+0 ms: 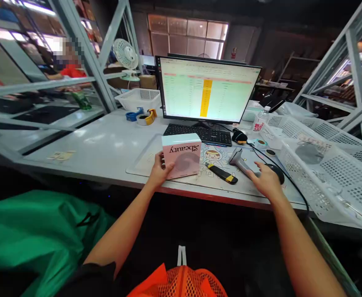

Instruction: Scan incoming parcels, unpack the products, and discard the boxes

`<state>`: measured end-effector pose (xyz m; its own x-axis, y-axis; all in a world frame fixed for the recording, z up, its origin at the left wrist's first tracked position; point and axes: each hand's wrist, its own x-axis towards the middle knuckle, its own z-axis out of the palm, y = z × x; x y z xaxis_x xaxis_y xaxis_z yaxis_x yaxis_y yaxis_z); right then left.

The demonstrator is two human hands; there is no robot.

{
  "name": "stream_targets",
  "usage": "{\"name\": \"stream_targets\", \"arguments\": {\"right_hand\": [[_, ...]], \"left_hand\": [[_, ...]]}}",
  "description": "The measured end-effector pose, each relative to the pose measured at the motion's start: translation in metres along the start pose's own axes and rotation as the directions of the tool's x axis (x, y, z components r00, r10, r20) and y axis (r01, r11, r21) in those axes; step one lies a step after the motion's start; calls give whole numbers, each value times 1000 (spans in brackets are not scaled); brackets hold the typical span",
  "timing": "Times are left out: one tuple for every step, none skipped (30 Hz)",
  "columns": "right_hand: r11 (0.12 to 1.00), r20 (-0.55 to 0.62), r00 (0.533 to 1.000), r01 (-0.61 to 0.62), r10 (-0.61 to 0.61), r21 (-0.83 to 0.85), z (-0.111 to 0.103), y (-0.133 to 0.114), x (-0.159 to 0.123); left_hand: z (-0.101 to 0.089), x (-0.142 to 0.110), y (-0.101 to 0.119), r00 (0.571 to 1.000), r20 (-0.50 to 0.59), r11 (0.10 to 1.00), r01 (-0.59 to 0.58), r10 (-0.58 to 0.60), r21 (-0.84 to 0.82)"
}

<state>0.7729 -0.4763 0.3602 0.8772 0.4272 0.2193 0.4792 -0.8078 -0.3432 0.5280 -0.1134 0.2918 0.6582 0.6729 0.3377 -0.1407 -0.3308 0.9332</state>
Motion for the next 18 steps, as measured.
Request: {"name": "stream_targets", "arguments": {"right_hand": [[997, 52, 999, -5, 9, -71, 14, -15, 17], [990, 101, 994, -17, 31, -137, 26, -26, 31], [980, 137, 989, -29, 57, -194, 37, -35, 41], [970, 154, 985, -45, 83, -237, 45, -41, 49], [962, 154, 982, -62, 106, -265, 52, -45, 54], [956, 141, 982, -79, 123, -282, 57, -48, 56], [953, 125, 983, -93, 134, -289, 59, -49, 58], [952, 116, 983, -102, 141, -288, 58, -50, 59], [954, 116, 983, -106, 144, -282, 55, -50, 61], [958, 132, 980, -107, 147, -267, 49, -49, 63], [968, 164, 976, -100, 140, -231, 40, -49, 65], [982, 210, 970, -86, 121, -166, 28, -48, 68], [995, 269, 959, -67, 85, -75, 14, -49, 72], [999, 334, 942, -48, 37, 25, -1, -52, 75], [993, 396, 918, -34, -14, 112, -18, -56, 78], [985, 452, 890, -24, -57, 171, -34, -64, 80], [981, 501, 861, -15, -85, 193, -49, -74, 81], [983, 544, 833, -1, -100, 182, -63, -87, 81]], "left_hand": [[4, 0, 1, 998, 55, 1000, 18, -19, 22], [6, 0, 2, 994, 100, 997, 37, -43, 63], [7, 1, 4, 988, 135, 993, 54, -68, 108], [7, 1, 5, 983, 160, 987, 63, -87, 149], [6, 0, 6, 981, 174, 982, 56, -88, 181], [4, -1, 6, 983, 171, 978, 24, -61, 207], [3, -2, 6, 987, 160, 971, -39, 0, 236], [2, -5, 5, 983, 158, 952, -131, 89, 279], [2, -7, 4, 966, 173, 912, -240, 191, 334], [2, -10, 4, 935, 207, 852, -348, 287, 390], [3, -13, 3, 897, 259, 785, -440, 359, 436], [3, -16, 2, 862, 314, 728, -505, 398, 463], [4, -19, 1, 839, 358, 693, -541, 409, 477], [4, -21, 0, 830, 384, 680, -553, 404, 481], [5, -22, 0, 830, 396, 683, -552, 393, 478], [5, -23, -1, 833, 399, 693, -545, 384, 472], [5, -23, -2, 836, 397, 703, -538, 378, 464], [5, -23, -3, 838, 393, 711, -535, 378, 456]]}}
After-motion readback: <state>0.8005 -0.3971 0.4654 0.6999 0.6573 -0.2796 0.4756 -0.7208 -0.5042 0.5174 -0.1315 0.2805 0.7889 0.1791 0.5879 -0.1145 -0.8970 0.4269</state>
